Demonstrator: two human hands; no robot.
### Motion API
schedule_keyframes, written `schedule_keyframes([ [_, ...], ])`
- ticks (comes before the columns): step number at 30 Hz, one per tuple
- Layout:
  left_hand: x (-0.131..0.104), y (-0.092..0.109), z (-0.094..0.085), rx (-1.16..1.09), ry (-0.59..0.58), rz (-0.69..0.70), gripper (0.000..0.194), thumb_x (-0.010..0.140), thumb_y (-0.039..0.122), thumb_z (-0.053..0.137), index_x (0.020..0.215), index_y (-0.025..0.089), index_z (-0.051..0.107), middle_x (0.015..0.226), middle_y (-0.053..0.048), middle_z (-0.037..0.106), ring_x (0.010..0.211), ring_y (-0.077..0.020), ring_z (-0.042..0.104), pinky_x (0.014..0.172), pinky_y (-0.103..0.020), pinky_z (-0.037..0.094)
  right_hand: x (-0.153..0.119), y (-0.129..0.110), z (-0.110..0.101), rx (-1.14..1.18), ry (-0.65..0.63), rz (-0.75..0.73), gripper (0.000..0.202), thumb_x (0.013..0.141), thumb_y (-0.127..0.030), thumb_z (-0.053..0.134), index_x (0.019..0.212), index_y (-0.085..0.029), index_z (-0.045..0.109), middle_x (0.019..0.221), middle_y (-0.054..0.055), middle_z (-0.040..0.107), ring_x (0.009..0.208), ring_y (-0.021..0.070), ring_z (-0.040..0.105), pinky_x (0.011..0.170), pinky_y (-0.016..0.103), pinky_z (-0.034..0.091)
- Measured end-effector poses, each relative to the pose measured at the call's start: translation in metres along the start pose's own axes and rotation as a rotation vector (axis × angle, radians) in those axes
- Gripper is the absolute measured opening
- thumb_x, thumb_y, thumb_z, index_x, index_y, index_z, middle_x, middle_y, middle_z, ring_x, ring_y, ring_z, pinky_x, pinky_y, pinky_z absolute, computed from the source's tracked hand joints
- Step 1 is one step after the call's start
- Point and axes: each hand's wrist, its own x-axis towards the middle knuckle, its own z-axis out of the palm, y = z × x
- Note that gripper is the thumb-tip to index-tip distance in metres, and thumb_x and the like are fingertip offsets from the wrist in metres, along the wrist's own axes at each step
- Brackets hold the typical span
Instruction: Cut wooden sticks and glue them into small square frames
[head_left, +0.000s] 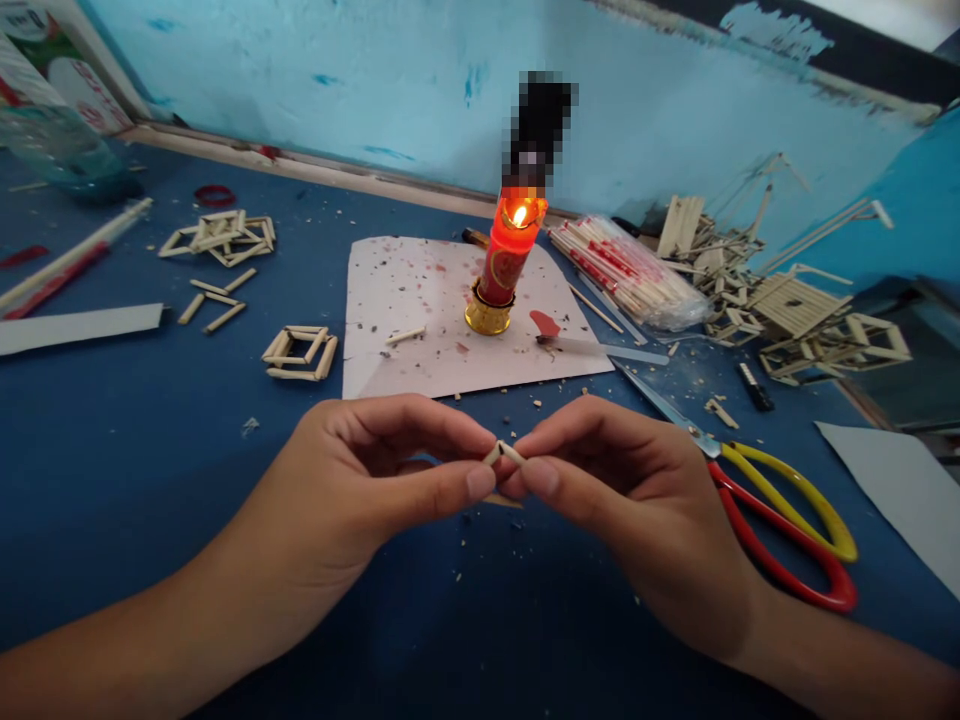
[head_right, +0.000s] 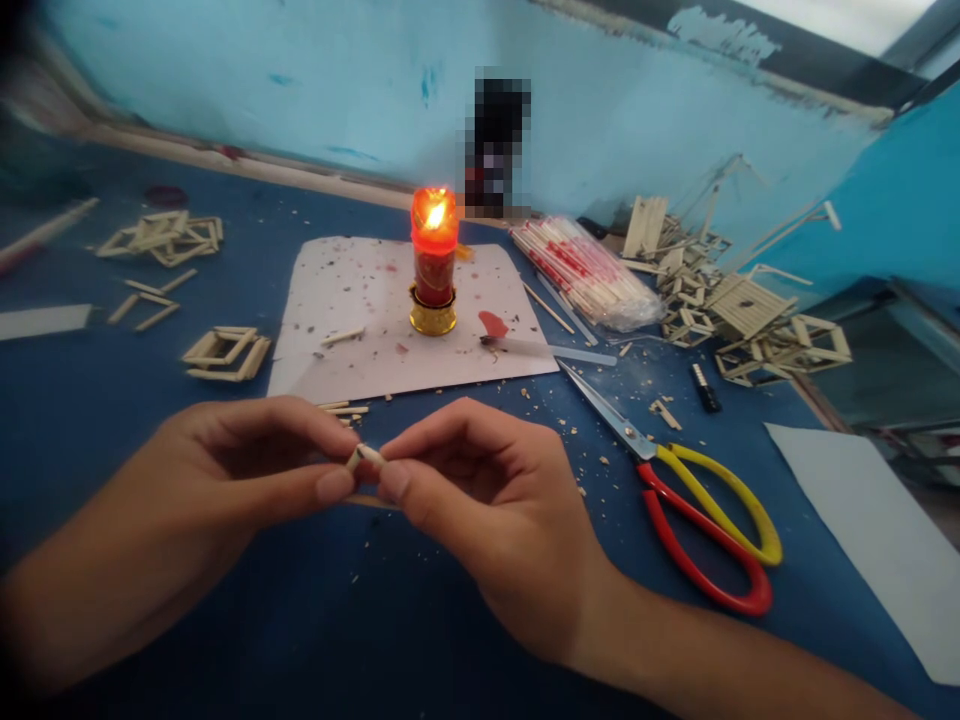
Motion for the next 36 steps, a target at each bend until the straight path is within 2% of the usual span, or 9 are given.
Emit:
schedule_keyframes([
  [7,0.0002,0.0001,0.0001,0.035,0.007,-0.007,0.014,0.083,0.02,0.093,0.082,0.034,0.089,0.083,0.007,0.088,0.082,-0.0101,0.084,0.076,-0.005,0.061,0.0009,-0.0005,-0.0006,-0.025,0.006,-0.028,0.009,0.092,-0.019,0.087,0.09,-0.028,0.086,0.086,-0.005,0.085,0.081,0.0077,0.08,0.075,0.01,0.062],
  [13,-0.0029,0.0002,-0.0004,0.085,0.007,0.016,0.018,0.085,0.018,0.091,0.082,0.035,0.089,0.081,0.01,0.086,0.078,-0.0069,0.08,0.072,-0.004,0.058,0.0014,0.001,-0.0034,-0.088,-0.003,-0.049,0.013,0.089,-0.016,0.088,0.092,-0.028,0.085,0.084,-0.006,0.082,0.077,0.0061,0.075,0.071,0.009,0.059],
  [18,0.0001,0.0009,0.0021,0.111,0.013,0.028,0.019,0.085,0.015,0.089,0.081,0.034,0.088,0.079,0.01,0.084,0.076,-0.0051,0.078,0.071,-0.002,0.056,0.0009,-0.0006,-0.0018,-0.079,-0.021,-0.058,0.016,0.092,-0.019,0.086,0.101,-0.031,0.081,0.089,-0.006,0.08,0.082,0.008,0.076,0.075,0.012,0.062],
  [23,0.0001,0.0037,0.0048,0.102,0.042,0.003,0.027,0.074,0.006,0.093,0.076,0.03,0.083,0.076,0.011,0.081,0.073,-0.0066,0.078,0.068,-0.004,0.057,0.0001,-0.0046,-0.0018,-0.079,-0.048,-0.042,0.012,0.094,-0.023,0.084,0.102,-0.029,0.079,0.093,-0.004,0.081,0.086,0.0103,0.077,0.079,0.016,0.063],
  [29,-0.006,0.0053,0.0051,0.295,0.123,0.097,0.026,0.069,0.01,0.095,0.074,0.031,0.08,0.077,0.01,0.08,0.072,-0.0098,0.076,0.065,-0.007,0.058,-0.0015,-0.0037,-0.0028,-0.147,-0.084,-0.068,0.013,0.092,-0.018,0.084,0.1,-0.027,0.08,0.093,-0.004,0.081,0.086,0.011,0.077,0.08,0.018,0.061],
  [36,-0.0075,0.0068,0.0077,0.386,0.164,0.114,0.023,0.069,0.017,0.096,0.07,0.034,0.081,0.074,0.009,0.08,0.068,-0.0134,0.077,0.06,-0.01,0.059,-0.0013,-0.0027,-0.0018,-0.268,-0.026,-0.116,0.014,0.089,-0.018,0.087,0.096,-0.029,0.084,0.091,-0.003,0.084,0.082,0.0152,0.078,0.077,0.024,0.063],
])
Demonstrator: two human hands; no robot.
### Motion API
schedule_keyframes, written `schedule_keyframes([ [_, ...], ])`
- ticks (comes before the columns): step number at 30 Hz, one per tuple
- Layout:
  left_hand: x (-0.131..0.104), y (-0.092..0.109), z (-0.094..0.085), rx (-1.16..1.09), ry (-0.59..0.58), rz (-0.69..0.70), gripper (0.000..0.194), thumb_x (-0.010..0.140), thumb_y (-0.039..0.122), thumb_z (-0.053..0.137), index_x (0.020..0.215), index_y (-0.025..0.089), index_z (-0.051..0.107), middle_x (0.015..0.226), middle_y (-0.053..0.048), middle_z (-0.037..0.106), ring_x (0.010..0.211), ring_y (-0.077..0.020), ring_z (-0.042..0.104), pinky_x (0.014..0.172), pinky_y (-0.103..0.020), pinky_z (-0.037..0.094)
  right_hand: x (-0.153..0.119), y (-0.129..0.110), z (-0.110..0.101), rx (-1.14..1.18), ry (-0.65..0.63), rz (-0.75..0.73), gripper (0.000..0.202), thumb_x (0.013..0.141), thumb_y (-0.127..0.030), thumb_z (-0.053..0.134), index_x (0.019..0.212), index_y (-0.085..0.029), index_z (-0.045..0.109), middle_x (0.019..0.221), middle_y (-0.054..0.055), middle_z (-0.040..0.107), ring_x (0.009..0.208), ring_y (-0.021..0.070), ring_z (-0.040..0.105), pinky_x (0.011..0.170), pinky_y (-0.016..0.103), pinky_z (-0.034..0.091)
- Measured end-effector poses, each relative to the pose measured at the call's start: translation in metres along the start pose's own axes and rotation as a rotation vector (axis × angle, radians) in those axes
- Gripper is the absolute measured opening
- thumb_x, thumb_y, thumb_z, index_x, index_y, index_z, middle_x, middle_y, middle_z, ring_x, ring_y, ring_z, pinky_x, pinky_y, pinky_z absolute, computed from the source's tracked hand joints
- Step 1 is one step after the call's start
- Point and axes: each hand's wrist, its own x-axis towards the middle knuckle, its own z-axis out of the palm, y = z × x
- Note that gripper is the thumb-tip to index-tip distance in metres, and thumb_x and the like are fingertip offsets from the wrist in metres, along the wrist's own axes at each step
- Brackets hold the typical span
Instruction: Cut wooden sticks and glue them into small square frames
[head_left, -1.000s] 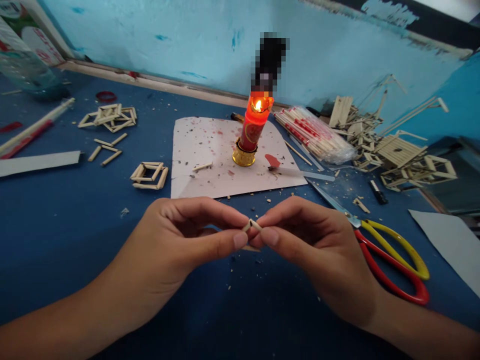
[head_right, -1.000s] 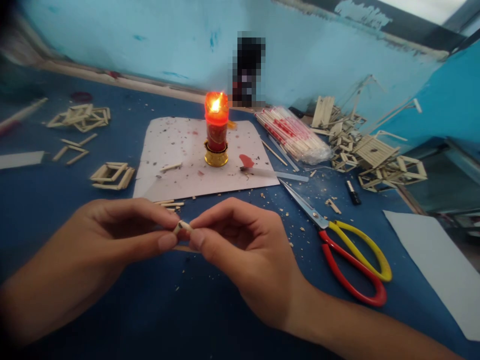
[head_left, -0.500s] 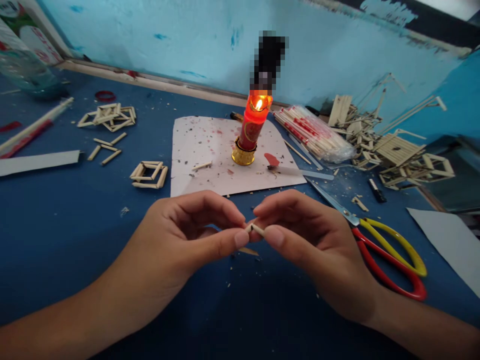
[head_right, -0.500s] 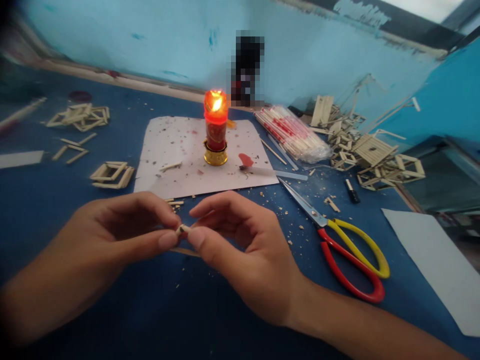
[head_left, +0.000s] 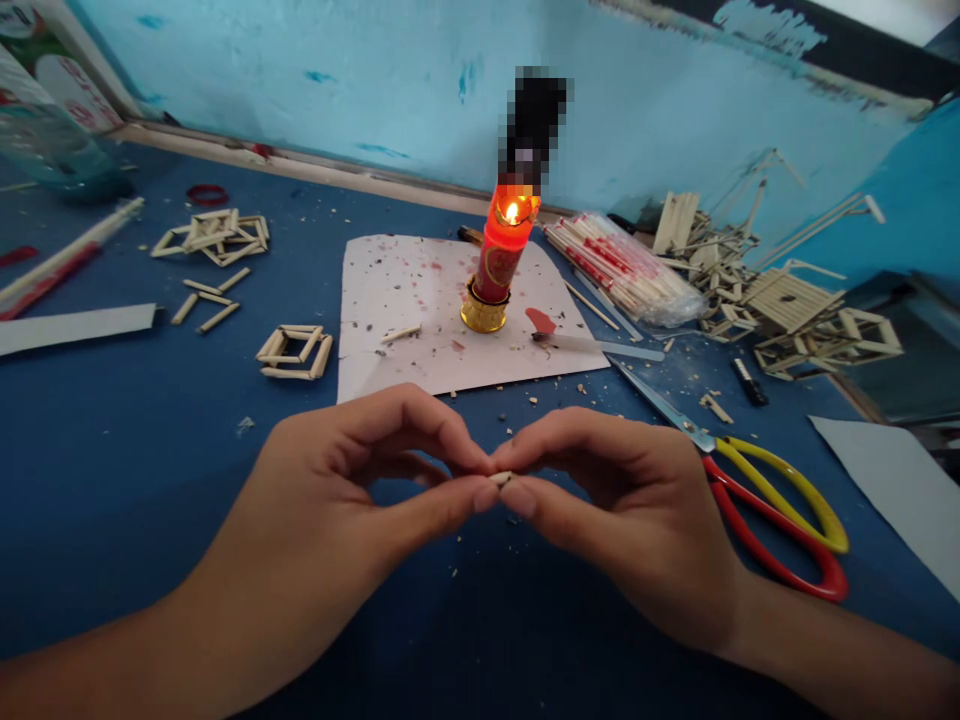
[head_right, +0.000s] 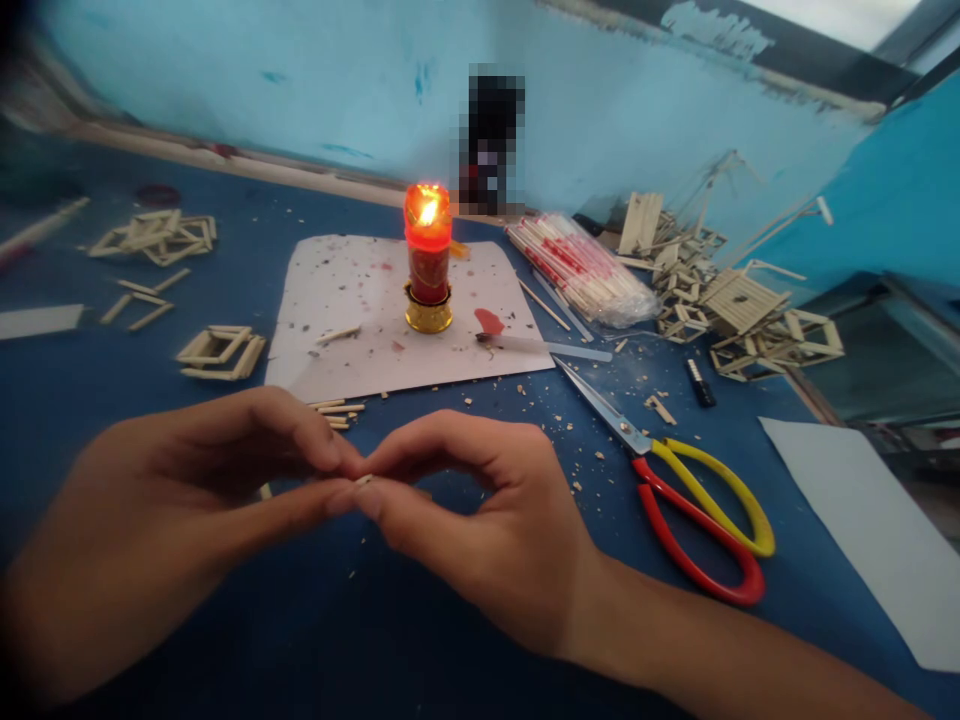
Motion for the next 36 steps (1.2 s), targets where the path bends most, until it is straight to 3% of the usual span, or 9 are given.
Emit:
schedule_keyframes([
  [12,-0.005,0.001,0.0,0.083,0.026,0.097,0.019,0.077,0.019,0.092,0.075,0.035,0.082,0.074,0.011,0.081,0.07,-0.0108,0.075,0.068,-0.009,0.059,0.0,0.003,-0.002,-0.292,0.084,-0.224,0.004,0.092,-0.026,0.087,0.095,-0.029,0.088,0.094,0.0,0.088,0.085,0.0187,0.082,0.075,0.029,0.063],
  [19,-0.004,0.003,-0.002,0.042,-0.046,0.061,0.018,0.078,0.017,0.089,0.074,0.033,0.082,0.073,0.008,0.079,0.07,-0.0157,0.076,0.068,-0.015,0.062,0.002,0.003,-0.004,-0.252,0.056,-0.203,0.012,0.089,-0.024,0.09,0.096,-0.034,0.089,0.097,0.0,0.088,0.087,0.0227,0.083,0.076,0.033,0.066],
  [23,-0.002,0.002,-0.005,0.014,-0.08,0.017,0.018,0.078,0.016,0.088,0.071,0.03,0.08,0.071,0.008,0.079,0.068,-0.0142,0.075,0.062,-0.012,0.058,0.002,0.004,-0.004,-0.237,0.03,-0.191,0.02,0.088,-0.018,0.089,0.097,-0.036,0.09,0.097,0.0,0.088,0.087,0.0244,0.083,0.076,0.035,0.066],
  [26,0.0,0.001,-0.006,0.014,-0.086,-0.002,0.015,0.078,0.019,0.088,0.07,0.028,0.079,0.07,0.007,0.079,0.066,-0.0127,0.074,0.057,-0.01,0.053,0.001,0.003,-0.004,-0.244,0.035,-0.141,0.014,0.088,-0.023,0.09,0.095,-0.036,0.09,0.096,0.001,0.088,0.085,0.0256,0.083,0.073,0.036,0.065],
  [30,0.005,0.0,-0.007,-0.038,-0.132,-0.057,0.012,0.079,0.018,0.086,0.076,0.026,0.078,0.073,0.005,0.081,0.066,-0.0125,0.075,0.056,-0.011,0.053,0.002,0.001,-0.004,-0.177,0.066,0.042,0.004,0.085,-0.034,0.093,0.088,-0.034,0.09,0.085,0.0,0.087,0.073,0.0193,0.077,0.064,0.029,0.057],
  [36,0.015,-0.001,-0.01,-0.077,-0.217,-0.122,0.014,0.078,0.012,0.085,0.077,0.023,0.077,0.075,0.004,0.082,0.073,-0.0123,0.079,0.064,-0.01,0.057,0.01,0.007,-0.007,0.054,-0.017,0.298,0.004,0.084,-0.027,0.092,0.086,-0.029,0.089,0.081,-0.001,0.084,0.074,0.0132,0.07,0.066,0.021,0.05],
])
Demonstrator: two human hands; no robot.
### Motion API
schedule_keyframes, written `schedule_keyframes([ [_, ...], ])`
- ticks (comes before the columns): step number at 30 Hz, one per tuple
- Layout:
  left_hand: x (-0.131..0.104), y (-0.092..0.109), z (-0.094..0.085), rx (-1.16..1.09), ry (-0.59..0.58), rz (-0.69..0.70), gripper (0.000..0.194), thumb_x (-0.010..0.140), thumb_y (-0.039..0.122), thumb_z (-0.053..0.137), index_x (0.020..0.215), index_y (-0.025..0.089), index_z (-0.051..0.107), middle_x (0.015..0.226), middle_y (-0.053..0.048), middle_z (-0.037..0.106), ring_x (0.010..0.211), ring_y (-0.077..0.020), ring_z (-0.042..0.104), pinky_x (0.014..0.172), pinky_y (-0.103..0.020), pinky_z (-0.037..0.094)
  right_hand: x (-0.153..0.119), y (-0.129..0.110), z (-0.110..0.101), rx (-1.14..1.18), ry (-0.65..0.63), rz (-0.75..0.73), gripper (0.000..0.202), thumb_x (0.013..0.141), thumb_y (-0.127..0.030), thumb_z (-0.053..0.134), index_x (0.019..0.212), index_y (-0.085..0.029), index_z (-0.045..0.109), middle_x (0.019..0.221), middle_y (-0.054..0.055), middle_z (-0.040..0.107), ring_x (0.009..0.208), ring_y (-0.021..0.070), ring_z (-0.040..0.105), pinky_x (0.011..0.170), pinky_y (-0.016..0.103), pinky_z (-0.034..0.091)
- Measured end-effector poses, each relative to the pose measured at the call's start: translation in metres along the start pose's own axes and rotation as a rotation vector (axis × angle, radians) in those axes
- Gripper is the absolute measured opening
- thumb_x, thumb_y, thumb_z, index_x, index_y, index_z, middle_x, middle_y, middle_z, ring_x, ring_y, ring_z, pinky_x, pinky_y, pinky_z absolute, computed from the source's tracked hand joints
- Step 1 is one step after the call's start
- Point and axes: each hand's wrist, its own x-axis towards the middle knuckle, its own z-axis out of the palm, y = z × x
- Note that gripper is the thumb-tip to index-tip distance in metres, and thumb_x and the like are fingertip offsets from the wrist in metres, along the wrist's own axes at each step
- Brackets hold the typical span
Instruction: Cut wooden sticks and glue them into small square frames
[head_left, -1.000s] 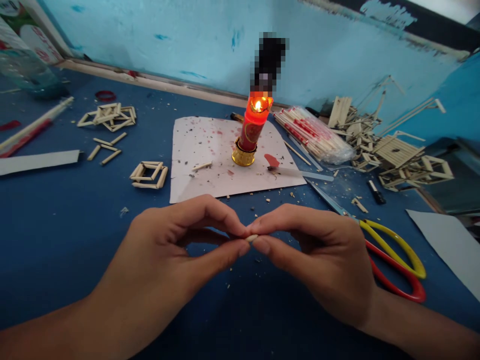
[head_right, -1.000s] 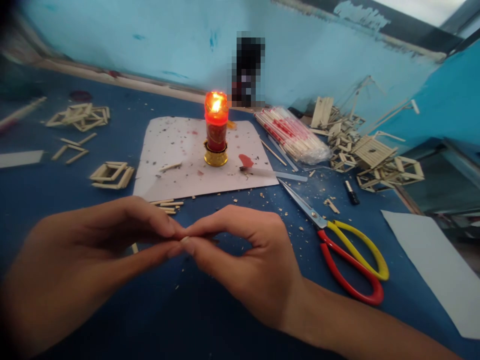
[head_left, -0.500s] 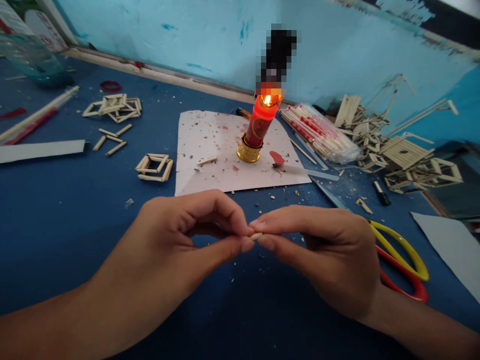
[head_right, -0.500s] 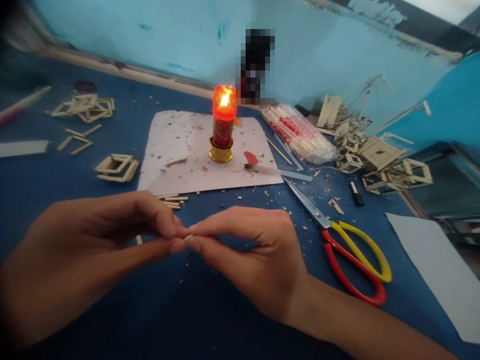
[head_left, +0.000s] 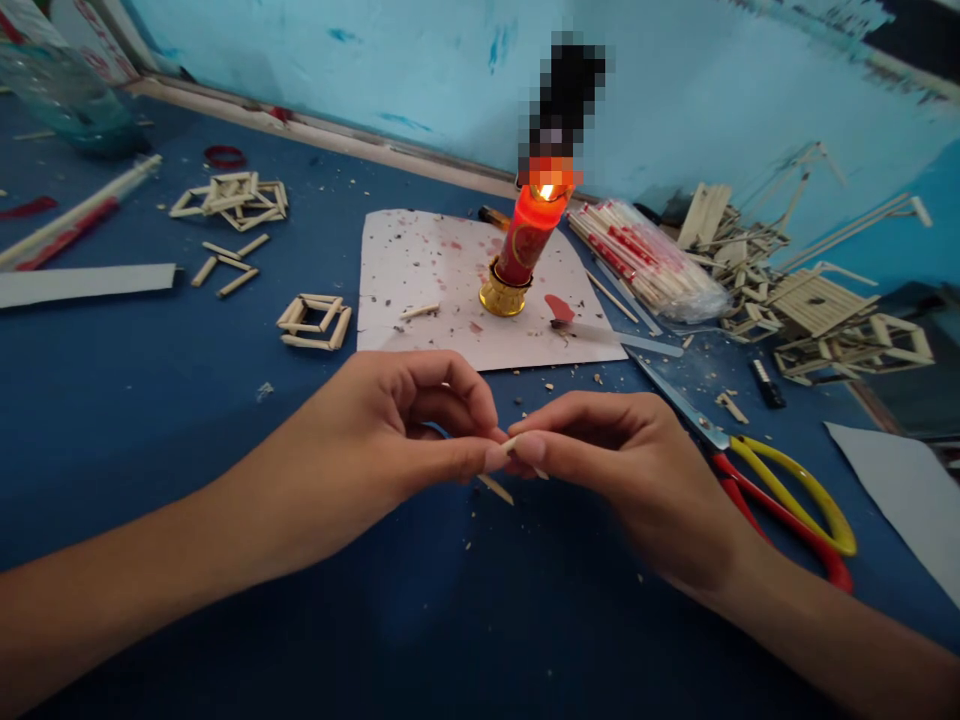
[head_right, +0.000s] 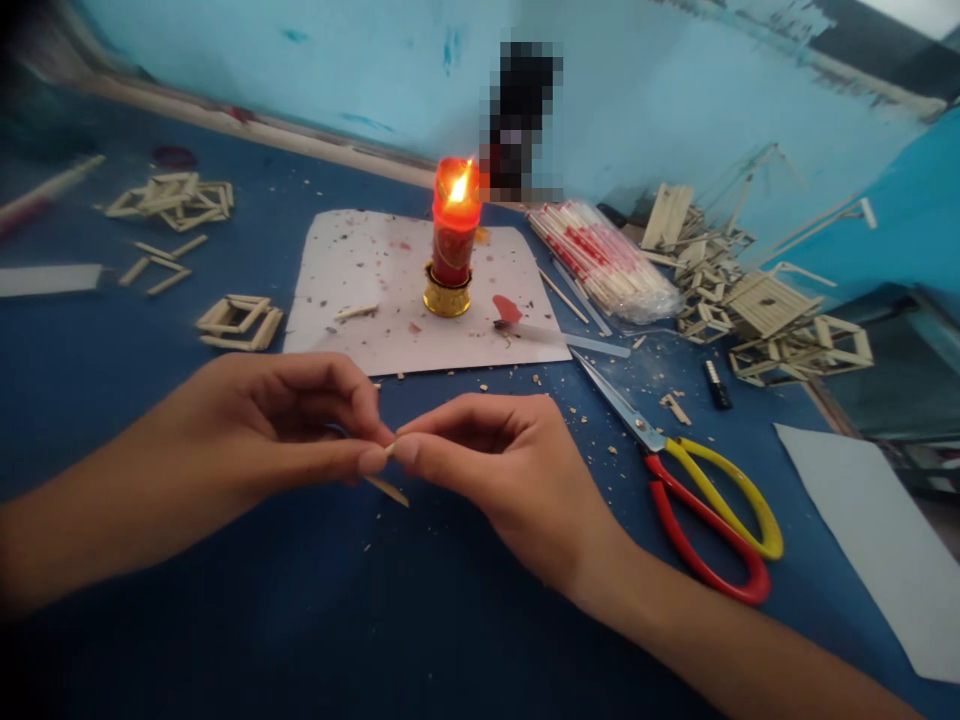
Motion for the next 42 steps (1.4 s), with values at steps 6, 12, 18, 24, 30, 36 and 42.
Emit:
schedule_keyframes([
  [6,0.0023,-0.0019,0.0005,0.051,0.009,-0.03,0.011,0.079,0.017,0.086,0.078,0.023,0.076,0.076,0.001,0.082,0.071,-0.0151,0.078,0.061,-0.014,0.057,0.0016,0.0026,-0.0034,0.002,-0.012,0.035,0.007,0.085,-0.031,0.091,0.085,-0.025,0.088,0.077,-0.001,0.079,0.072,0.0129,0.063,0.066,0.024,0.046],
  [12,0.0031,0.0002,0.0013,0.034,-0.026,-0.049,0.006,0.083,0.021,0.087,0.084,0.023,0.081,0.084,0.0,0.086,0.081,-0.017,0.082,0.073,-0.017,0.061,0.0012,0.0046,-0.0024,0.065,-0.007,0.027,0.008,0.088,-0.03,0.087,0.086,-0.023,0.087,0.078,0.0,0.079,0.077,0.0146,0.065,0.074,0.027,0.048],
  [18,0.0031,-0.0001,0.0055,-0.082,-0.021,-0.058,0.013,0.079,0.014,0.09,0.076,0.027,0.086,0.074,0.003,0.084,0.074,-0.0147,0.081,0.069,-0.013,0.062,-0.0008,0.0051,-0.0034,0.173,-0.062,0.011,0.006,0.085,-0.02,0.09,0.086,-0.026,0.088,0.079,-0.003,0.081,0.072,0.0107,0.068,0.07,0.021,0.052],
  [24,0.0006,-0.0009,0.0061,-0.101,0.0,-0.067,0.015,0.077,0.014,0.091,0.073,0.027,0.087,0.07,0.003,0.083,0.07,-0.0144,0.081,0.067,-0.012,0.062,-0.0017,0.0008,0.0002,0.128,-0.013,0.054,0.006,0.078,-0.021,0.093,0.08,-0.024,0.088,0.073,-0.001,0.08,0.067,0.0104,0.064,0.062,0.02,0.048],
  [30,0.0009,0.0004,0.0033,-0.066,-0.047,-0.098,0.012,0.079,0.014,0.089,0.074,0.025,0.086,0.073,0.001,0.085,0.07,-0.0146,0.082,0.068,-0.012,0.062,-0.0009,-0.0002,0.0028,0.109,-0.03,0.095,0.007,0.077,-0.024,0.094,0.075,-0.021,0.087,0.069,0.0,0.077,0.067,0.0103,0.06,0.062,0.021,0.044],
  [36,0.002,0.0027,-0.0016,0.046,-0.086,-0.167,0.012,0.078,0.015,0.089,0.077,0.027,0.086,0.077,0.004,0.086,0.075,-0.0138,0.082,0.071,-0.012,0.061,-0.001,0.0002,0.0028,0.111,-0.053,0.107,0.006,0.076,-0.023,0.094,0.076,-0.021,0.088,0.069,0.0,0.077,0.066,0.0098,0.059,0.063,0.022,0.043],
  [42,-0.0002,0.0028,-0.0035,0.082,-0.081,-0.182,0.009,0.078,0.019,0.089,0.077,0.028,0.086,0.077,0.003,0.086,0.075,-0.0143,0.08,0.07,-0.013,0.059,0.0,0.0006,0.0002,0.1,-0.085,0.092,0.005,0.077,-0.021,0.094,0.079,-0.022,0.089,0.07,-0.001,0.079,0.067,0.0096,0.063,0.066,0.021,0.046],
])
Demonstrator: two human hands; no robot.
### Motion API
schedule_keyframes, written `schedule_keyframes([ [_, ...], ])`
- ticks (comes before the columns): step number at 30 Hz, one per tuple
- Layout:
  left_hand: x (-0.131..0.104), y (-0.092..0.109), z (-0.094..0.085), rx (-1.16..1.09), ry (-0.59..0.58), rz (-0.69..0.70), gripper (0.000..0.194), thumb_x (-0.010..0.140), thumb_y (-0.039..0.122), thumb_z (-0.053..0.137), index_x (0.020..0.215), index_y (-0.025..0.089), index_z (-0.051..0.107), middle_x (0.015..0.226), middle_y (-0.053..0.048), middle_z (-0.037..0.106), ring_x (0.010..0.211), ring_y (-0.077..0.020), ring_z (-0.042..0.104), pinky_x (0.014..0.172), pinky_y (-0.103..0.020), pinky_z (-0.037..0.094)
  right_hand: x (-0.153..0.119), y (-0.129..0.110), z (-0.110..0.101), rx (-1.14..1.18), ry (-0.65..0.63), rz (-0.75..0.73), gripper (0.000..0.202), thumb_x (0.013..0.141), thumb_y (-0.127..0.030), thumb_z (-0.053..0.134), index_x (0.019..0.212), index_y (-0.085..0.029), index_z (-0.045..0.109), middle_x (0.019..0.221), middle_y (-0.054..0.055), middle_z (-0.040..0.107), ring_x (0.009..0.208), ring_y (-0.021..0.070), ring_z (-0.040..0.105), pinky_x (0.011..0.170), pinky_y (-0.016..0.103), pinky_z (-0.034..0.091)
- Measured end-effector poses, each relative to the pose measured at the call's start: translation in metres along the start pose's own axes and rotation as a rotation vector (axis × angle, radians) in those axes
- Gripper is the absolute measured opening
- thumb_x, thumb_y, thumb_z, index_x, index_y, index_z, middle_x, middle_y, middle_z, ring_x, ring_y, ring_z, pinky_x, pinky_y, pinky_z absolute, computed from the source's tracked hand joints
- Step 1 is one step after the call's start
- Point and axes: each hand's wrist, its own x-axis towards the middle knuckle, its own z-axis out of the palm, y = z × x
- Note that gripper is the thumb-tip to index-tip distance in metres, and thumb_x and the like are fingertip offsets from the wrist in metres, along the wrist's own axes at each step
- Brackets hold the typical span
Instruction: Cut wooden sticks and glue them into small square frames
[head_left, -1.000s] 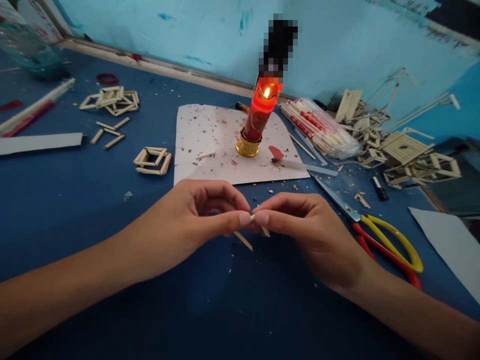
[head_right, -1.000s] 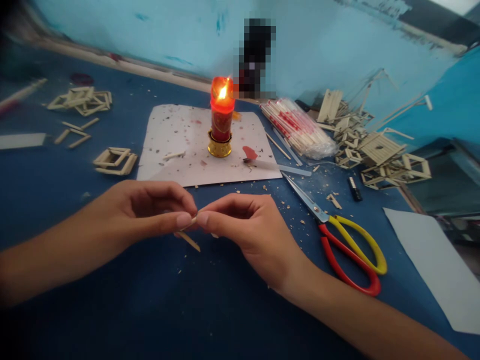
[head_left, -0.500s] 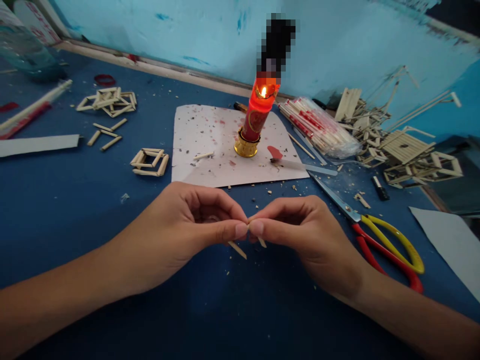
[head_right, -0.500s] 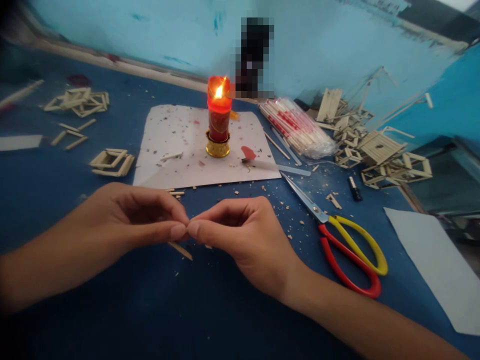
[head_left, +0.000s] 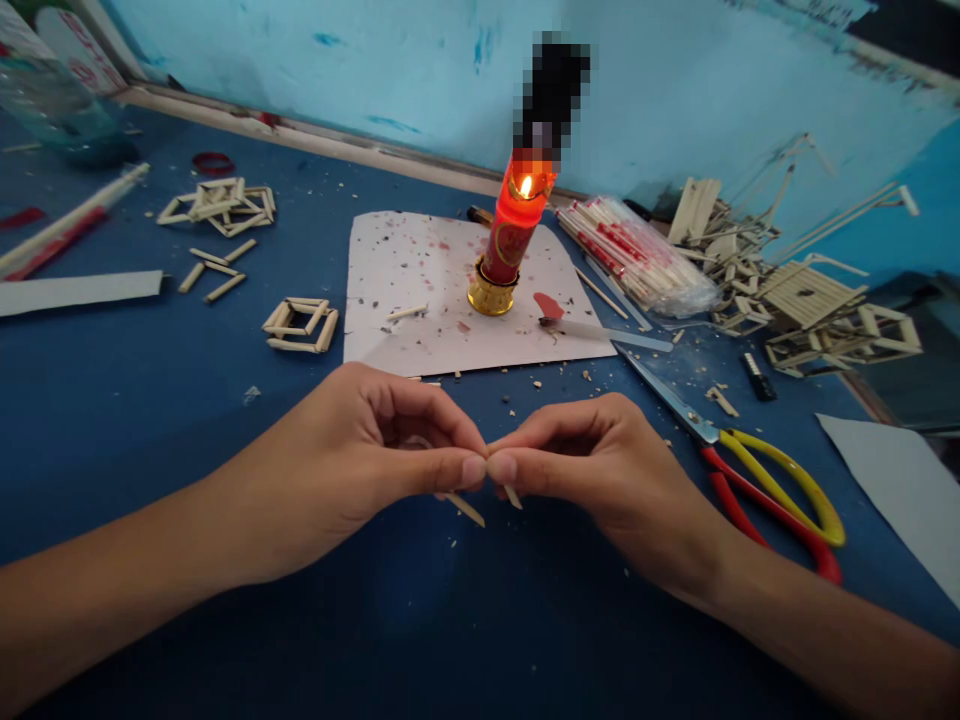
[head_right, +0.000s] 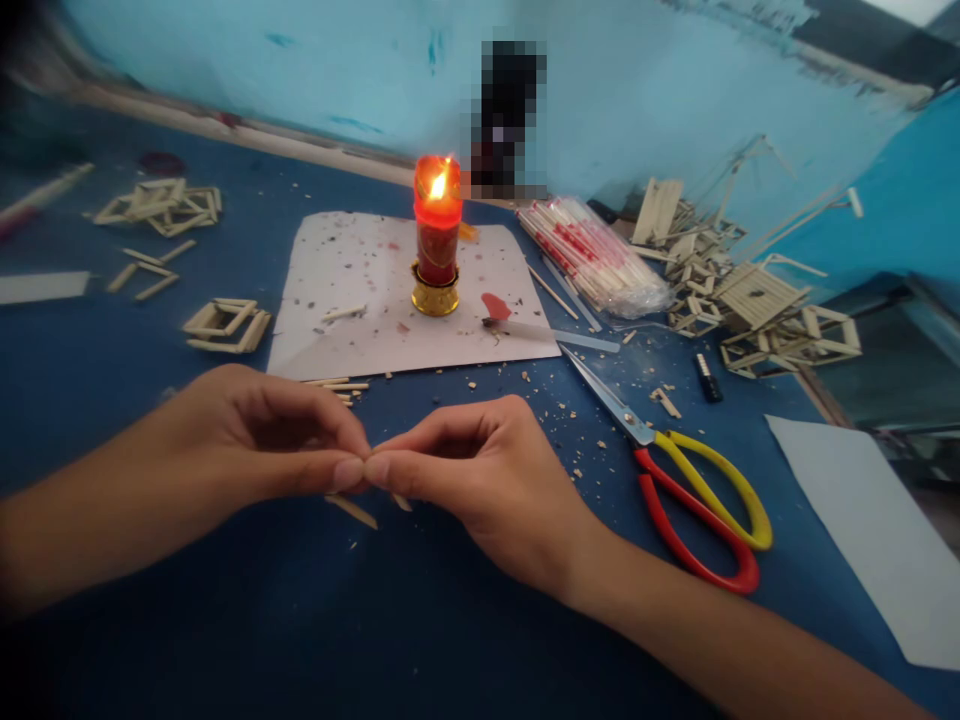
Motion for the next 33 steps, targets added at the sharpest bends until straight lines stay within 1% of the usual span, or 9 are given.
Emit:
schedule_keyframes([
  [4,0.001,-0.002,0.0,0.01,0.002,-0.008,0.009,0.076,0.019,0.09,0.075,0.027,0.086,0.07,0.004,0.083,0.069,-0.0103,0.074,0.063,-0.009,0.053,0.003,0.001,-0.002,-0.003,-0.05,0.018,0.005,0.078,-0.021,0.094,0.079,-0.021,0.089,0.072,0.0,0.08,0.069,0.0096,0.065,0.067,0.02,0.047],
  [7,0.003,-0.003,-0.002,0.029,-0.021,0.011,0.007,0.077,0.021,0.09,0.075,0.027,0.086,0.067,0.004,0.081,0.064,-0.0083,0.071,0.058,-0.007,0.049,0.007,0.003,-0.005,0.009,-0.095,0.047,0.005,0.079,-0.021,0.094,0.081,-0.022,0.09,0.072,-0.001,0.08,0.068,0.0083,0.064,0.067,0.019,0.047],
  [10,0.004,-0.002,-0.004,0.012,-0.041,0.033,0.007,0.078,0.021,0.09,0.077,0.027,0.086,0.074,0.003,0.084,0.07,-0.0114,0.075,0.063,-0.009,0.053,0.01,0.002,-0.011,0.047,-0.147,0.048,0.002,0.083,-0.02,0.092,0.083,-0.022,0.09,0.072,-0.001,0.08,0.069,0.0075,0.064,0.069,0.017,0.049],
  [13,0.003,0.001,-0.005,-0.021,-0.078,0.025,0.009,0.078,0.019,0.09,0.08,0.027,0.087,0.082,0.001,0.087,0.078,-0.016,0.081,0.07,-0.014,0.059,0.01,0.001,-0.016,0.095,-0.207,0.03,0.002,0.085,-0.022,0.091,0.086,-0.022,0.09,0.079,-0.001,0.082,0.074,0.0078,0.068,0.074,0.016,0.052],
  [16,0.0,0.004,-0.001,-0.097,-0.074,0.032,0.012,0.078,0.015,0.09,0.078,0.027,0.086,0.079,0.002,0.086,0.075,-0.0141,0.081,0.07,-0.013,0.06,0.01,0.001,-0.018,0.12,-0.238,0.011,0.005,0.086,-0.025,0.092,0.091,-0.023,0.089,0.085,-0.001,0.084,0.078,0.0081,0.072,0.077,0.016,0.054],
  [20,-0.005,0.01,0.008,-0.157,0.036,0.023,0.016,0.076,0.012,0.091,0.073,0.025,0.085,0.072,0.004,0.085,0.069,-0.0094,0.078,0.067,-0.008,0.057,0.009,0.001,-0.016,0.127,-0.229,-0.044,0.005,0.088,-0.024,0.091,0.093,-0.024,0.089,0.084,-0.003,0.084,0.078,0.0068,0.072,0.077,0.015,0.055],
  [24,-0.009,0.014,0.01,-0.083,0.102,0.007,0.017,0.071,0.011,0.094,0.071,0.026,0.084,0.069,0.005,0.083,0.068,-0.0094,0.076,0.064,-0.007,0.055,0.008,-0.001,-0.013,0.13,-0.197,-0.082,0.007,0.087,-0.02,0.091,0.092,-0.025,0.089,0.084,-0.004,0.084,0.077,0.0056,0.072,0.075,0.012,0.055],
  [30,-0.007,0.008,0.005,-0.002,0.108,0.012,0.011,0.073,0.019,0.092,0.074,0.027,0.085,0.069,0.003,0.082,0.069,-0.0117,0.074,0.063,-0.01,0.053,0.008,-0.002,-0.012,0.089,-0.156,-0.112,0.007,0.085,-0.021,0.093,0.089,-0.025,0.089,0.081,-0.003,0.084,0.074,0.0068,0.072,0.072,0.013,0.056],
  [33,-0.005,0.005,0.004,0.01,0.072,0.026,0.01,0.073,0.02,0.092,0.074,0.027,0.085,0.068,0.002,0.082,0.068,-0.0125,0.073,0.061,-0.011,0.052,0.009,-0.002,-0.012,0.057,-0.14,-0.127,0.006,0.085,-0.022,0.093,0.088,-0.025,0.089,0.08,-0.003,0.083,0.074,0.0079,0.072,0.072,0.015,0.056],
])
